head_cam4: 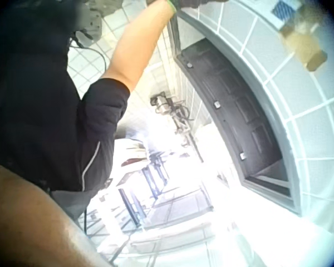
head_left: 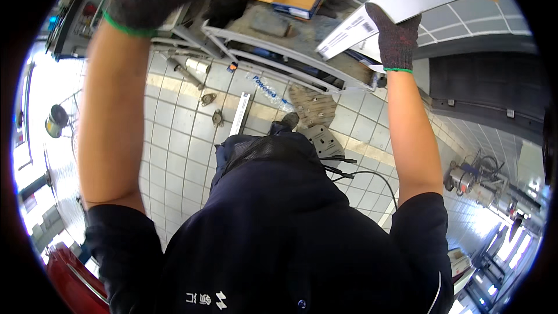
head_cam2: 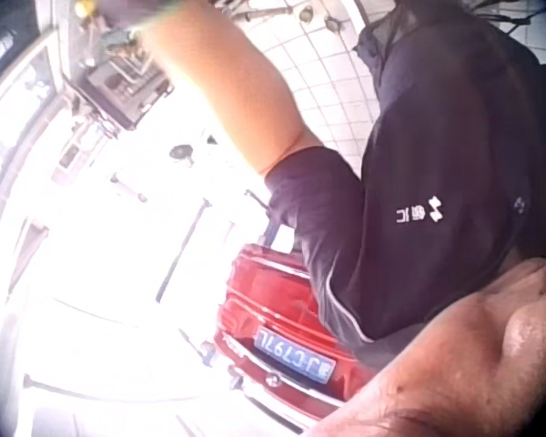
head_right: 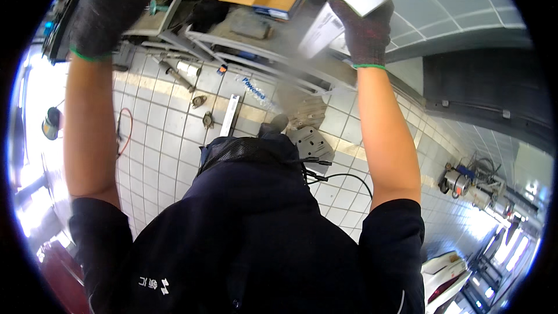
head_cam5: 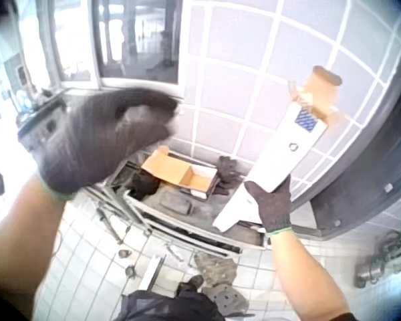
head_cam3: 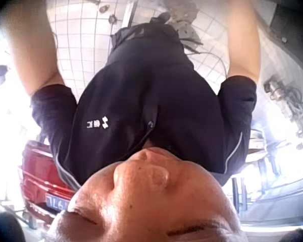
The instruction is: The person walks through a garage, picks up a wrench from the floor, and hands it to a coworker. The person then moves to a tool cart, opens several drawers, and organizes various wrenches and sockets into their designated slots. Finally, the person retrieves a new part from a box on a shelf.
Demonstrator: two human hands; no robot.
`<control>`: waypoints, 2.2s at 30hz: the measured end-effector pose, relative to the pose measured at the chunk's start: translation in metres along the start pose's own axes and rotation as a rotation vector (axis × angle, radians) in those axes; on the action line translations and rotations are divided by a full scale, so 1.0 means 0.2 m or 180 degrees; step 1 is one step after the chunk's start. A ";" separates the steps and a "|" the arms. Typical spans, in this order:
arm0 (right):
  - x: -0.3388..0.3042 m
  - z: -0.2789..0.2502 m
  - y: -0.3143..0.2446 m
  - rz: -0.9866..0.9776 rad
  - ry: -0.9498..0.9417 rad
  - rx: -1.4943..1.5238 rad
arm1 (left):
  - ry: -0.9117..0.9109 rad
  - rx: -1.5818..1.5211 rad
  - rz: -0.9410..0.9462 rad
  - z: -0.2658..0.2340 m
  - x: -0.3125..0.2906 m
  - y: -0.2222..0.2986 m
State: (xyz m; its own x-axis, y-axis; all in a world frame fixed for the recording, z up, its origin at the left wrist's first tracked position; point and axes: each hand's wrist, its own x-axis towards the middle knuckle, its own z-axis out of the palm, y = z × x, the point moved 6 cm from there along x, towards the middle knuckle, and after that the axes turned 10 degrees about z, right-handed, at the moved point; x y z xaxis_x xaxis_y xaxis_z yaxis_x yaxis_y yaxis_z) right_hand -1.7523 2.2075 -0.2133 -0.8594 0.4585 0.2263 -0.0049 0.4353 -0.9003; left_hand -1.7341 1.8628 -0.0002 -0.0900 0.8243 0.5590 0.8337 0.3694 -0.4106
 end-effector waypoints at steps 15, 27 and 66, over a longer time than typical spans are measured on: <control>-0.63 0.78 -0.71 -0.0743 -0.1486 -0.1785 | -0.5210 -0.3056 -0.5758 -0.78 -4.22 3.16; -1.81 2.34 -0.39 -0.1336 -0.4653 -0.1069 | 0.0059 -0.2838 -0.6703 -0.37 -3.29 1.31; -2.87 7.54 1.60 -0.0044 -0.3772 -0.4167 | -0.0333 -0.1392 -0.7976 0.24 -7.92 0.66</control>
State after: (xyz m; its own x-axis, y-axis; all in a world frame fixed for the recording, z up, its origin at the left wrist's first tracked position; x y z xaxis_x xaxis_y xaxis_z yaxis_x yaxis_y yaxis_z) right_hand -2.0308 0.9149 -1.1913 -0.7404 -0.0483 -0.6704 -0.1500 0.9841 0.0948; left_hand -1.5081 0.6266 -0.9737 -0.5610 -0.6946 -0.4504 -0.7261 0.1516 0.6706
